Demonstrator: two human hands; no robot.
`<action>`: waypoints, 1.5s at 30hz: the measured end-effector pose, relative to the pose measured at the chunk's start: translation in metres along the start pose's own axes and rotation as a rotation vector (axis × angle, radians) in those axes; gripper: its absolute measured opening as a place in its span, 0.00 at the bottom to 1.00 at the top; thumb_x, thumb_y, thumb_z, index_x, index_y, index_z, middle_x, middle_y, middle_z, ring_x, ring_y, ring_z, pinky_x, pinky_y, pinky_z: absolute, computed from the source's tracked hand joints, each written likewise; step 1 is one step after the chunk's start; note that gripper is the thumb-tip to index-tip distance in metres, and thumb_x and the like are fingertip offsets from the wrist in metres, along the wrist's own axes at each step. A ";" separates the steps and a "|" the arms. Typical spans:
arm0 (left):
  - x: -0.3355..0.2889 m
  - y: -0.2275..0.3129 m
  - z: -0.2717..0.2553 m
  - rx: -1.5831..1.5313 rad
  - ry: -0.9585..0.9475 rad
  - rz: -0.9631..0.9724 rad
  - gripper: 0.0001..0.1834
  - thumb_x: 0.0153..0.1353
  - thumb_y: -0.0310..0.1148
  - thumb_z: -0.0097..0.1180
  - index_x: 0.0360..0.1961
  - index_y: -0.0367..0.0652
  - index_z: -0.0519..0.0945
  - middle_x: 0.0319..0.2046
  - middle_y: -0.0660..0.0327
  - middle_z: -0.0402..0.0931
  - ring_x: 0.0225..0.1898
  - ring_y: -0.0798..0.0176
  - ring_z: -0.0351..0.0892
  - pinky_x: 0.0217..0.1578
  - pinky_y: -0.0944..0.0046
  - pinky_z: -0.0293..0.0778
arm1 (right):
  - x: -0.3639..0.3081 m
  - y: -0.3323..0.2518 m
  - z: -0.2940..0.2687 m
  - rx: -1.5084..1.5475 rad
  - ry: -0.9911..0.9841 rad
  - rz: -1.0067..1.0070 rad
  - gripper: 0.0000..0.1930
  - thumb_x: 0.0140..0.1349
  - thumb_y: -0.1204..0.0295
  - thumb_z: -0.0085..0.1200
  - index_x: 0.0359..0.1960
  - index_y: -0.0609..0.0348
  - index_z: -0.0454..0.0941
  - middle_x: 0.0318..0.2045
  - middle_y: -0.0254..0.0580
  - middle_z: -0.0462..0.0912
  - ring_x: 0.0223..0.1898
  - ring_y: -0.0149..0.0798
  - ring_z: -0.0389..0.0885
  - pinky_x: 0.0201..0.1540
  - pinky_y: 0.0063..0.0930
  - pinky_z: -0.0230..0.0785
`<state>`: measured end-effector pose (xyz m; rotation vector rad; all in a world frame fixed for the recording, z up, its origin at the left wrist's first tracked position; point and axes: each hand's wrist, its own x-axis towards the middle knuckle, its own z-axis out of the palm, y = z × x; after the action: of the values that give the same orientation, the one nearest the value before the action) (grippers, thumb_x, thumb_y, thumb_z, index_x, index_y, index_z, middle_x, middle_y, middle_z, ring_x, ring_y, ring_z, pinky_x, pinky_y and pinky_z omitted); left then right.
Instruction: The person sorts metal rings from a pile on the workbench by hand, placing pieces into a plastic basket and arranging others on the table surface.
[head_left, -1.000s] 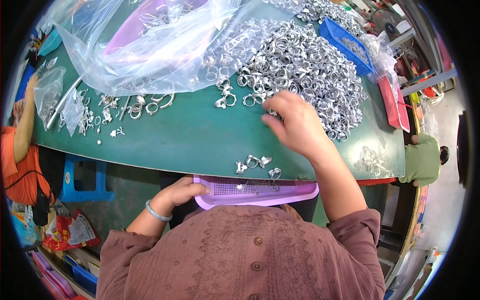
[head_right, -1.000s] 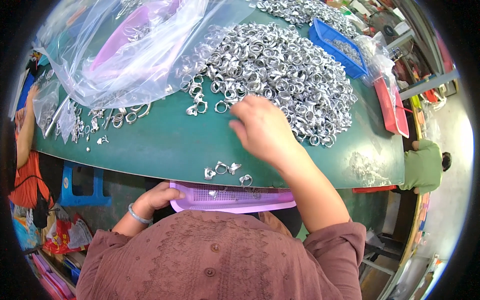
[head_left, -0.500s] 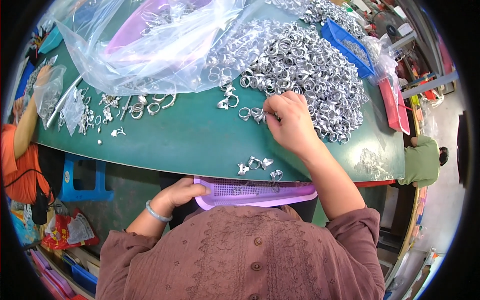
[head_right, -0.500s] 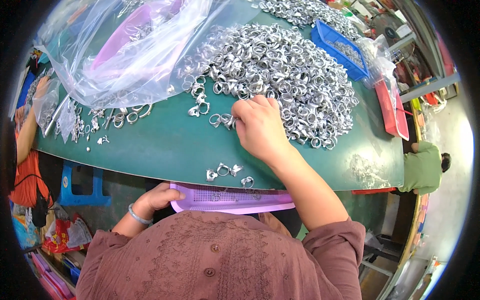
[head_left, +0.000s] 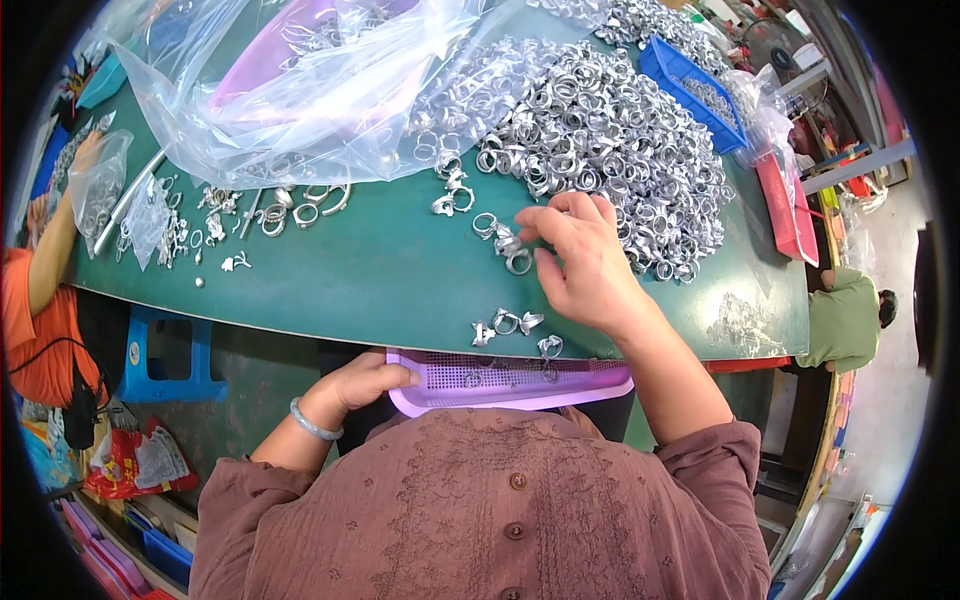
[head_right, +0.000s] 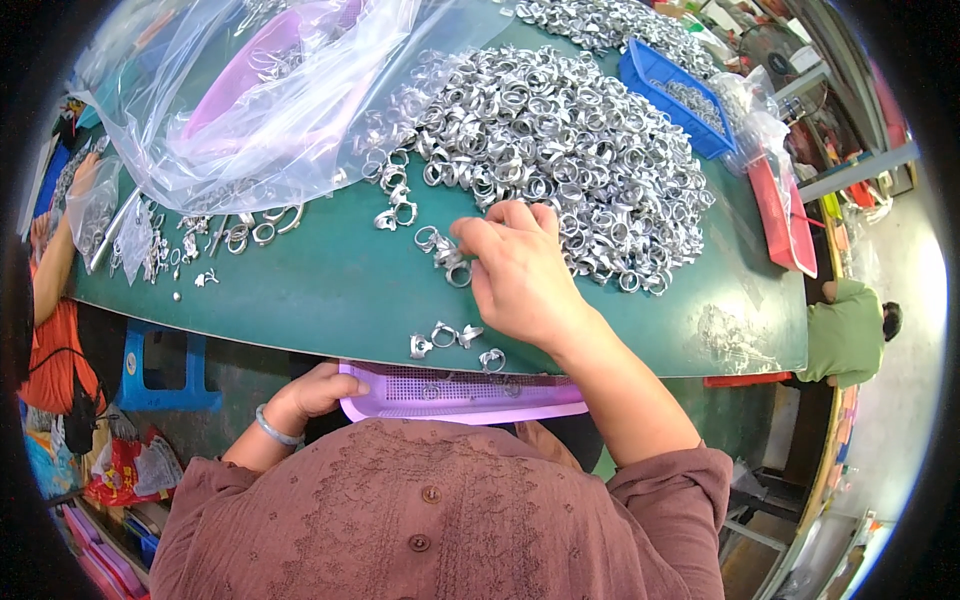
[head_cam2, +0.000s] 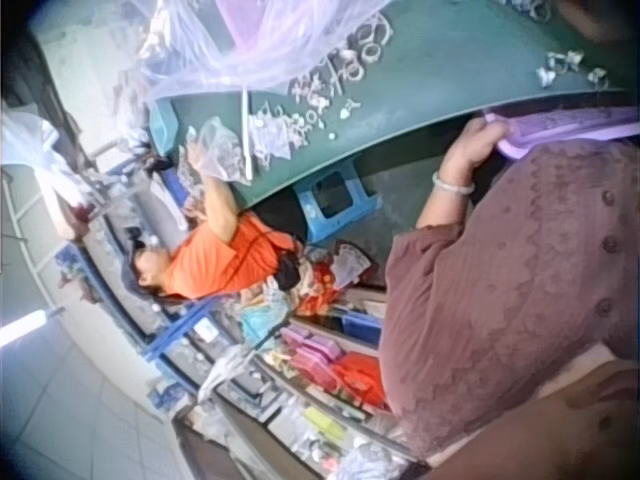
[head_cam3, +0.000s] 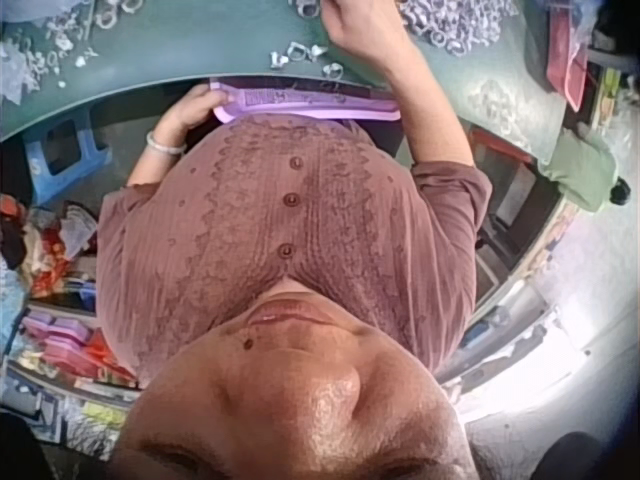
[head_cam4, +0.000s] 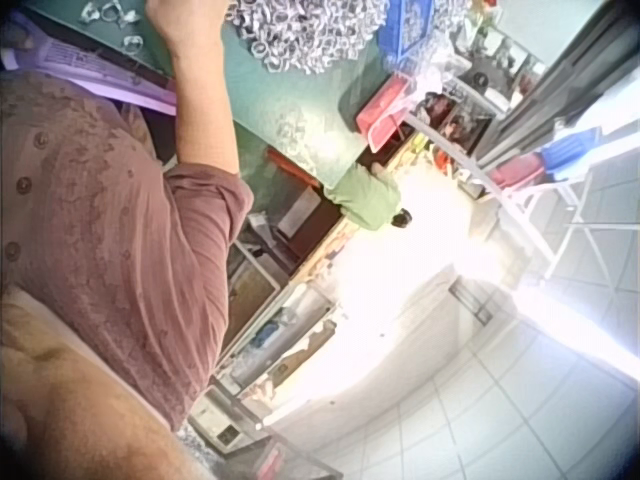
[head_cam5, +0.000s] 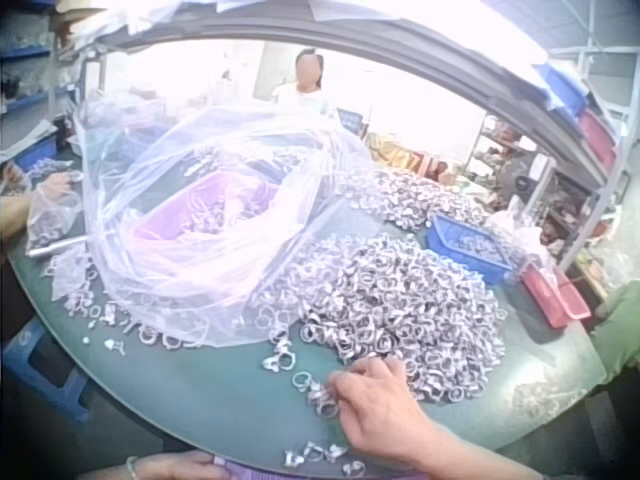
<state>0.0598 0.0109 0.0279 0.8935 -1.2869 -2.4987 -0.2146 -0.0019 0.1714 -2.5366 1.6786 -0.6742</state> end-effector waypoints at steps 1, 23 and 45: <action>0.000 0.000 0.000 -0.007 0.000 0.002 0.24 0.51 0.33 0.53 0.49 0.33 0.72 0.43 0.57 0.74 0.44 0.62 0.72 0.48 0.64 0.68 | -0.001 -0.002 0.000 0.000 0.000 -0.001 0.14 0.46 0.81 0.49 0.37 0.56 0.74 0.26 0.33 0.78 0.39 0.40 0.71 0.49 0.39 0.55; -0.001 0.001 0.001 -0.012 -0.014 -0.008 0.26 0.51 0.35 0.53 0.51 0.32 0.71 0.46 0.57 0.73 0.46 0.61 0.72 0.49 0.63 0.67 | 0.012 -0.029 0.005 0.095 -0.194 -0.057 0.10 0.52 0.71 0.54 0.37 0.57 0.75 0.35 0.43 0.73 0.39 0.46 0.73 0.39 0.37 0.70; 0.001 -0.004 -0.002 -0.026 -0.061 0.041 0.28 0.50 0.33 0.52 0.53 0.33 0.68 0.47 0.56 0.72 0.48 0.61 0.71 0.50 0.62 0.66 | 0.066 -0.011 0.030 0.100 -0.055 -0.011 0.12 0.51 0.70 0.57 0.36 0.59 0.73 0.33 0.48 0.74 0.36 0.51 0.75 0.38 0.40 0.70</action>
<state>0.0611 0.0117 0.0231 0.7837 -1.2746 -2.5233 -0.1724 -0.0624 0.1694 -2.4741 1.5740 -0.6657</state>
